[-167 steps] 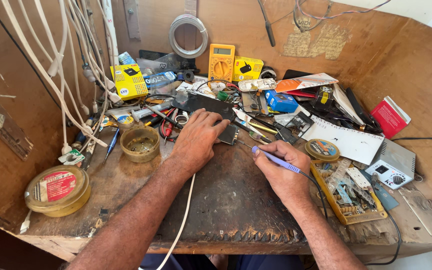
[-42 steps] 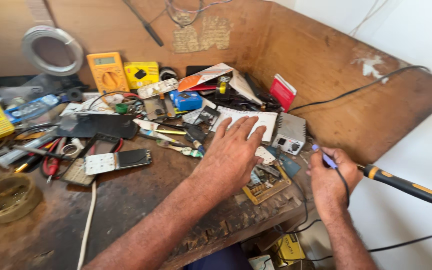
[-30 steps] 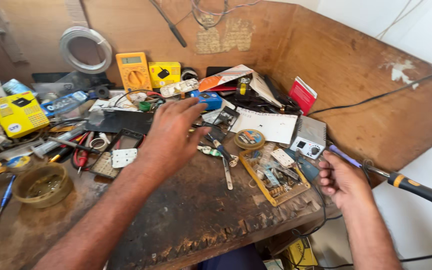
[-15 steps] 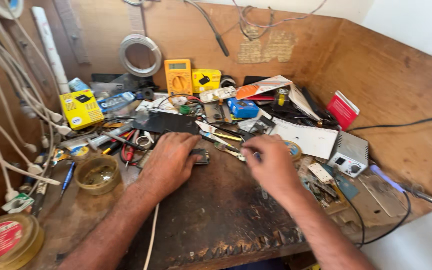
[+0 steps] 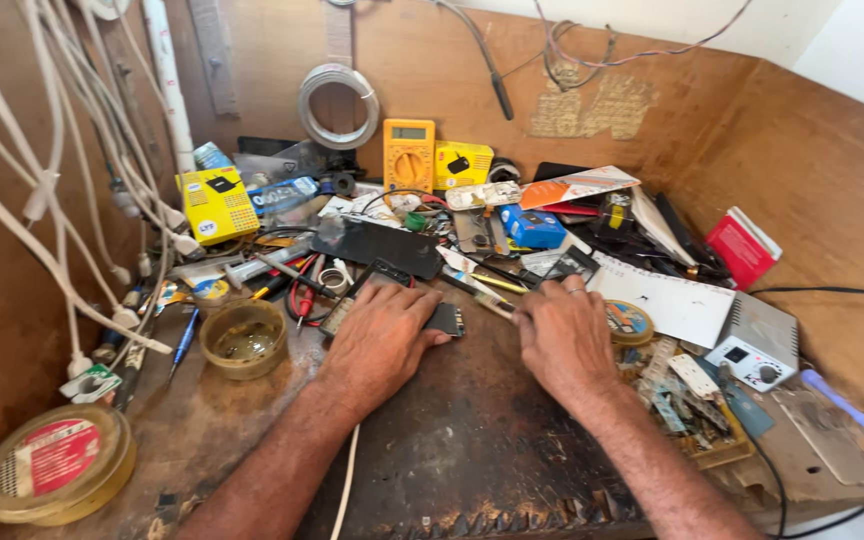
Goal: The person disassembles a small electronic device, likely a mobile phone, by removing the back cover and battery. They then reassemble the device by inserting the battery and snapping the back cover back into place.
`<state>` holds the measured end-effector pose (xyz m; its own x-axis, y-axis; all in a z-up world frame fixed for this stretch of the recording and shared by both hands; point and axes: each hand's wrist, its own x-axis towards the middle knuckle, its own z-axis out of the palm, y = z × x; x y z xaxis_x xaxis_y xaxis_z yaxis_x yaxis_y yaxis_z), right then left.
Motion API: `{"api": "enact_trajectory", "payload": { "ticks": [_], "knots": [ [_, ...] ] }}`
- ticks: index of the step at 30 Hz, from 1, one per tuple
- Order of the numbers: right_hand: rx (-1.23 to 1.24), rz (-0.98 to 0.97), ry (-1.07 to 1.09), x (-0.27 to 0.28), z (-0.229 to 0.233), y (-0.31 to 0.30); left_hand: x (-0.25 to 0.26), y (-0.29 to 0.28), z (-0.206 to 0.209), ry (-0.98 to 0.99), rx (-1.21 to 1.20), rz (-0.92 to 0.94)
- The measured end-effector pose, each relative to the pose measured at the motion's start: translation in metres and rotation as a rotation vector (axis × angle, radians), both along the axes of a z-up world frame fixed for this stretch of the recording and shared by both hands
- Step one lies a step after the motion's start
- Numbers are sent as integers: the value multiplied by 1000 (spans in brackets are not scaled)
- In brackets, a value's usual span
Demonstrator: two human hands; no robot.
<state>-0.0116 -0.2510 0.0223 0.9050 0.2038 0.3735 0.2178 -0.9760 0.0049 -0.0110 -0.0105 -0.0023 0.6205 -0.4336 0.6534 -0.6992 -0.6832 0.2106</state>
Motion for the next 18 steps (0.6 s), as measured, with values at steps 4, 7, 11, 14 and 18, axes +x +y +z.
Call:
{"api": "enact_trajectory", "payload": {
  "ticks": [4, 7, 11, 14, 18],
  "knots": [
    [190, 29, -114, 12, 6, -4, -2, 1, 1, 6, 23, 15],
    [427, 92, -245, 23, 13, -12, -5, 1, 2, 24, 34, 27],
    [1011, 166, -135, 31, 23, -9, -5, -2, 4, -5, 33, 23],
    [1064, 112, 53, 11, 22, 1, -7, -1, 3, 13, 33, 33],
    [782, -21, 239, -20, 10, 21, -7, -1, 2, 42, 21, 33]
  ]
}}
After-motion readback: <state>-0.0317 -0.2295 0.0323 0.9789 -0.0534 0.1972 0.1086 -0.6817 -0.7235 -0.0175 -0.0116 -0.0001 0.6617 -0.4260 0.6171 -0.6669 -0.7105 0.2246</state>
